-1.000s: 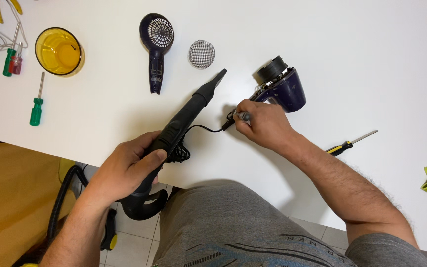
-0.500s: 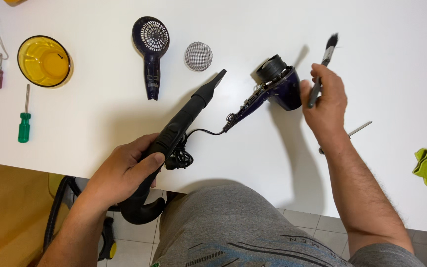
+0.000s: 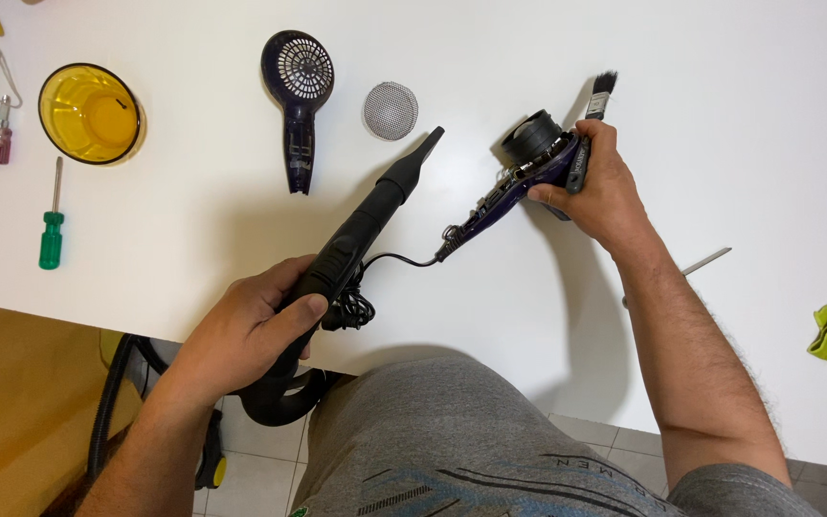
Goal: The person uses a vacuum cleaner nozzle and a small brush to clean dust and debris from the interior and exterior of two disassembled hair dryers and their filters on a white workbench.
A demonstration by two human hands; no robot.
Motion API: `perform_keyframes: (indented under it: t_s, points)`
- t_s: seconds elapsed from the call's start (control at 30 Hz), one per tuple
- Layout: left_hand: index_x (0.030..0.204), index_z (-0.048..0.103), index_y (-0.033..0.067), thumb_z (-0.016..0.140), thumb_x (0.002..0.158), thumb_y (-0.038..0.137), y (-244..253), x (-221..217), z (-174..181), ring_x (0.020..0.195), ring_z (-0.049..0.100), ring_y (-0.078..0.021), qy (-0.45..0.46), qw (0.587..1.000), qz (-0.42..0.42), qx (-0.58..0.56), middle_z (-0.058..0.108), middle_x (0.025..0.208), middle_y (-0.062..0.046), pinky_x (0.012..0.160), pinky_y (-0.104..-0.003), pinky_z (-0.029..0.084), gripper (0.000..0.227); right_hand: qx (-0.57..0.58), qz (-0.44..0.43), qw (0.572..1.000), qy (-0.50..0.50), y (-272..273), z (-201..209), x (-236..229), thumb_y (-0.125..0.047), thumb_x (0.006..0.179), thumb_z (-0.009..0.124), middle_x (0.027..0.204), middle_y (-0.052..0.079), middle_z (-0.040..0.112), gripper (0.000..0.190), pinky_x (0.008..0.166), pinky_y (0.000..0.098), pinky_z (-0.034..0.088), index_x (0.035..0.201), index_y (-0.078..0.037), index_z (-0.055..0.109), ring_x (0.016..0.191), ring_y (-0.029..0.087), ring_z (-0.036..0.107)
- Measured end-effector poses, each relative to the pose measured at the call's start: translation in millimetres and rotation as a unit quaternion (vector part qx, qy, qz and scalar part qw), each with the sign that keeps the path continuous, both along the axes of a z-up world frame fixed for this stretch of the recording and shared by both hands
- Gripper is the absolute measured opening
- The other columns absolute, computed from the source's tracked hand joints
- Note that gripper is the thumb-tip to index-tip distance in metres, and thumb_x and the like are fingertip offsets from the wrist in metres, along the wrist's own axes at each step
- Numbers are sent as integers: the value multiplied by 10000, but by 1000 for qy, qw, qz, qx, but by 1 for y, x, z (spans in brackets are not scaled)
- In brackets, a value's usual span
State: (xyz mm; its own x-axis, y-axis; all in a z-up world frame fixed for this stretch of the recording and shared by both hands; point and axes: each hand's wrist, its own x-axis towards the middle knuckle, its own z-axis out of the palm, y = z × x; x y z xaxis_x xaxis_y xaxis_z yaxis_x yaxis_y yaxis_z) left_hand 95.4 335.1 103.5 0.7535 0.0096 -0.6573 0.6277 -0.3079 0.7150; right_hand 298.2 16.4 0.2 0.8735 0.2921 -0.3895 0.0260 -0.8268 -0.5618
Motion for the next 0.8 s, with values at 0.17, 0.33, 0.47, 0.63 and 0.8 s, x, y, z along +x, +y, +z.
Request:
perform_keyframes:
  t_s: [0.17,0.33,0.47,0.63,0.8]
  points:
    - [1294,617,-64,532,886,372,-3,1,-2,526,697,-277,-5,1000,-4,7,724,513,-196,493,-376,538,602,51,35,998,-13,-15,-23,10,-157,716,939,1341,166,580,884,1063,579,401,1389,-115,367,1245,432,543]
    - [1294,617,-58,545,892,366,-9,2,-4,528,690,-274,-11,1000,12,-15,707,505,-192,481,-375,534,588,66,85,994,-7,-19,-27,19,-141,696,933,1329,111,607,872,1072,573,397,1393,-172,409,1247,425,539]
    - [1289,622,-57,570,881,348,-9,0,-8,522,688,-270,-11,999,22,-22,708,502,-192,476,-366,536,577,52,119,991,-12,-23,-28,24,-262,668,934,1392,109,572,896,1116,537,341,1413,-149,449,1328,394,478]
    - [1285,624,-63,581,872,360,-5,-5,-9,515,687,-255,-8,999,22,-24,715,500,-186,470,-358,535,593,-43,37,993,-104,-10,-28,-5,-518,844,861,1333,225,541,851,1069,544,381,1416,-65,422,1321,418,428]
    - [1269,635,-61,588,876,324,1,-9,-17,514,679,-260,-23,998,31,-43,694,488,-189,469,-367,527,553,18,-61,992,-105,-4,-34,-19,-393,834,924,1299,283,509,893,1067,567,383,1412,-12,361,1342,472,371]
